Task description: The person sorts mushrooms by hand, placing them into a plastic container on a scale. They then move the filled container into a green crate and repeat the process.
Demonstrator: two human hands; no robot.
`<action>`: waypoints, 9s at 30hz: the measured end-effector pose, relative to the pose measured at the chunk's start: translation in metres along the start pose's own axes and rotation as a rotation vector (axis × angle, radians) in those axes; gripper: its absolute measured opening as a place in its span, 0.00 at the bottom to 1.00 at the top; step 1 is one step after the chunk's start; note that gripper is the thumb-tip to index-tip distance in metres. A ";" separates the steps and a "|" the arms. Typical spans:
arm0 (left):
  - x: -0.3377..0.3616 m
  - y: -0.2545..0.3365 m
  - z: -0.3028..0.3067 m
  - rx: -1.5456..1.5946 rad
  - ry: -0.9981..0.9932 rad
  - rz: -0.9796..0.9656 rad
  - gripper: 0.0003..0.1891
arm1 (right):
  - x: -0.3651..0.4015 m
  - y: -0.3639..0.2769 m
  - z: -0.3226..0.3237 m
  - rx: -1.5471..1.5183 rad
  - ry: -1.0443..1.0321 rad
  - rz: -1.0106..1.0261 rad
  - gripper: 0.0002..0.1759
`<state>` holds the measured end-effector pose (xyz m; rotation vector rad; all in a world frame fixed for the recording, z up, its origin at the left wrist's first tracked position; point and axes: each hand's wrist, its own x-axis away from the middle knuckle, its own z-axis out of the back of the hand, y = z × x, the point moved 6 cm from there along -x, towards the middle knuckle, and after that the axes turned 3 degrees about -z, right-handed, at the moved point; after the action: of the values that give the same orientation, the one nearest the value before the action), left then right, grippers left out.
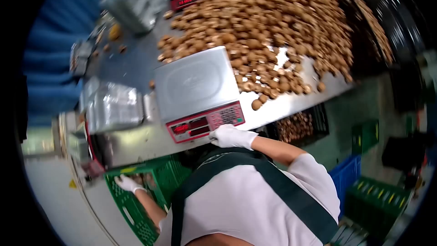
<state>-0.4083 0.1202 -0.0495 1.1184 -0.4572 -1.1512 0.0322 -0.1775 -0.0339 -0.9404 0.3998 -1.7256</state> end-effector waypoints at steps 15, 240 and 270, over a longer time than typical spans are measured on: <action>0.003 0.270 -0.265 -0.363 -0.747 -0.769 0.21 | 0.061 0.065 0.031 -0.107 0.156 -0.232 0.15; 0.591 0.300 -0.318 -0.458 -1.668 -0.953 0.58 | 0.181 0.336 0.243 0.086 0.753 -0.174 0.28; 0.809 0.368 -0.299 0.298 -2.391 -0.803 0.33 | 0.374 0.385 0.220 -0.096 0.822 -0.819 0.19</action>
<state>0.3232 -0.4667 -0.0446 -0.6331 -2.0566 -2.8000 0.4067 -0.6194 -0.0054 -0.4121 0.6834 -2.8607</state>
